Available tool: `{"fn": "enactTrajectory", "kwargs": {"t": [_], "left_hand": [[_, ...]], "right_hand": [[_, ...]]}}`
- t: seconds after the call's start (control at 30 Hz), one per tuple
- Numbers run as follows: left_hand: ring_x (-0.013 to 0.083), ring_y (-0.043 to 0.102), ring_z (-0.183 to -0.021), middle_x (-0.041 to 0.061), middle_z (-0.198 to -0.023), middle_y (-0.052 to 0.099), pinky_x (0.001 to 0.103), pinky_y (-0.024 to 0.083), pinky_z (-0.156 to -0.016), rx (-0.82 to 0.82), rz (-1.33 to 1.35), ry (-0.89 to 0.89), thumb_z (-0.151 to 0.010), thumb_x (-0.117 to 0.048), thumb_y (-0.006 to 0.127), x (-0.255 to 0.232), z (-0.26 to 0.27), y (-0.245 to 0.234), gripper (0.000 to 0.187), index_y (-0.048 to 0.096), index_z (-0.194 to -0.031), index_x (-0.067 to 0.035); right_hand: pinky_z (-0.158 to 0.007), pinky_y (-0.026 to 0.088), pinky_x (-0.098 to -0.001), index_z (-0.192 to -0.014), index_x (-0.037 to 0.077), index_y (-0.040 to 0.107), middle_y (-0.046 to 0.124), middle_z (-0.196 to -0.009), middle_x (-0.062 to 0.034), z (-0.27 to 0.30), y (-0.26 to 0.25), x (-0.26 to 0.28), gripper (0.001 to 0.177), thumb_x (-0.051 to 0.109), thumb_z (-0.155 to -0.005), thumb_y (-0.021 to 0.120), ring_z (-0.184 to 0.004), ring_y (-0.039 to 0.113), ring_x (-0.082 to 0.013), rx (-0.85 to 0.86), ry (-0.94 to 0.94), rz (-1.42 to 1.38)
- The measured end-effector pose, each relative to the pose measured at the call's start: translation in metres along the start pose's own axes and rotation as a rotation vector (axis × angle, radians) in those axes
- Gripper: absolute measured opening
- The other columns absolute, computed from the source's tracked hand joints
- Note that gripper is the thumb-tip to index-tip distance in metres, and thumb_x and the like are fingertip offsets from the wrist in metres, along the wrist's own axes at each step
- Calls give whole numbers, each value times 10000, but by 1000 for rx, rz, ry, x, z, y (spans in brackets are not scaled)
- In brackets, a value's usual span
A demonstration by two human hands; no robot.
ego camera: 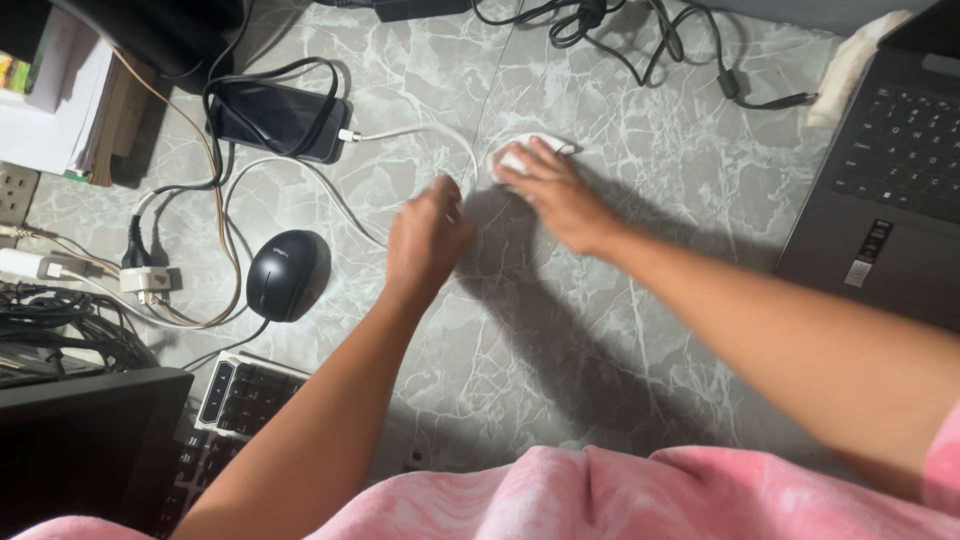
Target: The person cleans various electronic peripherals and a desk surface using a white cloth.
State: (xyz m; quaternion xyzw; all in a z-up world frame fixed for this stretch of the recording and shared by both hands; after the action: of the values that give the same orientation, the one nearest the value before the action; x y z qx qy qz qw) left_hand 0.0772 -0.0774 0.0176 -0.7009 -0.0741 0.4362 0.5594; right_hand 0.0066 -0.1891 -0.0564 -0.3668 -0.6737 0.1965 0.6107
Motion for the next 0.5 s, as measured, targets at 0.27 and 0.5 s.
{"fn": "enactTrajectory", "kwargs": {"t": [0.27,0.5], "left_hand": [[187,568,-668,82,-789,536,319,462,-594,-376,370,-75,-776,-16,607,24,3,-67,199,436,-876,-11],[198,571,-698,100,-784,549,331,468,-651,-418,317,-33,-769,-14,610,32,6,-80,172,462,-856,-11]], "right_hand": [[-1038,212,-458,-1293,10,479,296,-1398,-247,-45,-8,-73,485,-33,-812,517,-1289,196,-444,-444,253,83],[-997,385,-388,-1085,15,557,547,-1181,-196,-44,134,81,321,-42,-802,415,-1147,492,-324,338,-178,-11]]}}
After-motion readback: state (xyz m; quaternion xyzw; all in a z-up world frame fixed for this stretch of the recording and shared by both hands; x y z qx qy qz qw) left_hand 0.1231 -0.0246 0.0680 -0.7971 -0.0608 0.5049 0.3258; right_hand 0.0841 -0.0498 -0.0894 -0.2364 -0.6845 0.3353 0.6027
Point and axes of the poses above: each hand's wrist, its own z-axis away from the middle knuckle, its own y-axis out of the palm, x = y × z, the point moved 10 cm from there along -z, towards the middle knuckle
